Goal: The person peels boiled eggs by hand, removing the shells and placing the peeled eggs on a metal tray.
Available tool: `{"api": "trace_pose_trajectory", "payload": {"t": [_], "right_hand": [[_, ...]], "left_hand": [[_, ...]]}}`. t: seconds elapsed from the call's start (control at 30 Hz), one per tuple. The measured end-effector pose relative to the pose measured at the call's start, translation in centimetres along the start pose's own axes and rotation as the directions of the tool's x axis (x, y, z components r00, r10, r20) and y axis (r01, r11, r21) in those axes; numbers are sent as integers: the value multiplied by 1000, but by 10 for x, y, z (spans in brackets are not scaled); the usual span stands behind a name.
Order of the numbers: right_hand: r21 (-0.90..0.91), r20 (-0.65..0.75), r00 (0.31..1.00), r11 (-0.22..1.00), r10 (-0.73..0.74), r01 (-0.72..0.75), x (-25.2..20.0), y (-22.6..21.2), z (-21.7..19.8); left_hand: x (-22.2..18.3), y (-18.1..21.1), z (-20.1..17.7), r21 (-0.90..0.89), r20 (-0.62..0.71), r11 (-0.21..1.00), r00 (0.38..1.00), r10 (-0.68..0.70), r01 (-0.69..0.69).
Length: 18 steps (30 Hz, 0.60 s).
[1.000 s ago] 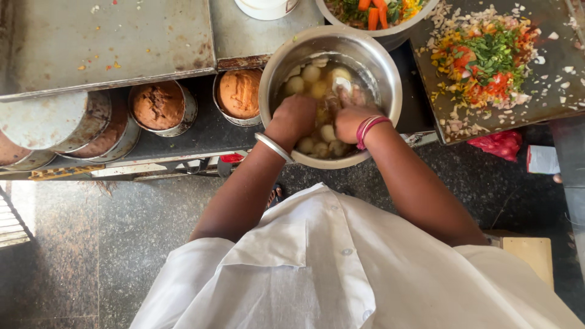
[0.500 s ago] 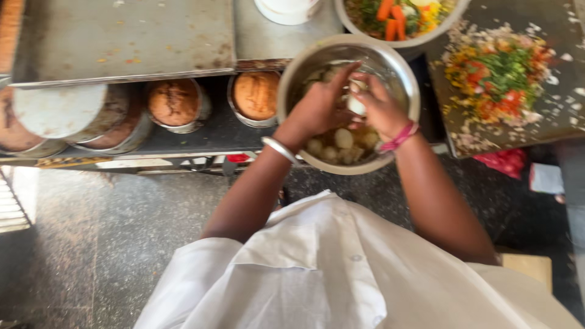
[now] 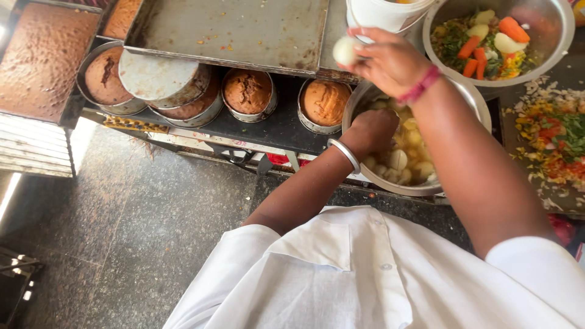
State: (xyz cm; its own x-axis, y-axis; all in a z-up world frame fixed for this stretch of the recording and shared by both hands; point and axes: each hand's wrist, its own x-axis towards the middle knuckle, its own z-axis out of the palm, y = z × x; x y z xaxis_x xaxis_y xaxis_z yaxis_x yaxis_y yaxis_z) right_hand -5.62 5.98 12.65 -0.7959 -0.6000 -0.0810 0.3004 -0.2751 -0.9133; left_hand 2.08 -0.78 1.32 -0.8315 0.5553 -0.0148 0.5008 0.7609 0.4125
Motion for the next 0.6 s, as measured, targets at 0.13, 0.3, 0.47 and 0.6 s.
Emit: {"api": "trace_pose_trajectory", "payload": {"t": [0.13, 0.3, 0.47, 0.6], "right_hand": [[111, 9, 993, 987, -119, 117, 11, -2, 17], [-169, -91, 989, 980, -117, 100, -54, -9, -15], [-728, -234, 943, 686, -238, -8, -126, 8, -68], [-957, -290, 953, 40, -86, -288, -151, 34, -80]], "left_hand": [[-9, 7, -15, -140, -41, 987, 996, -83, 76], [-15, 6, -25, -25, 127, 998, 990, -59, 63], [17, -12, 11, -17, 71, 996, 993, -91, 92], [26, -20, 22, 47, 104, 997, 992, -65, 60]]}}
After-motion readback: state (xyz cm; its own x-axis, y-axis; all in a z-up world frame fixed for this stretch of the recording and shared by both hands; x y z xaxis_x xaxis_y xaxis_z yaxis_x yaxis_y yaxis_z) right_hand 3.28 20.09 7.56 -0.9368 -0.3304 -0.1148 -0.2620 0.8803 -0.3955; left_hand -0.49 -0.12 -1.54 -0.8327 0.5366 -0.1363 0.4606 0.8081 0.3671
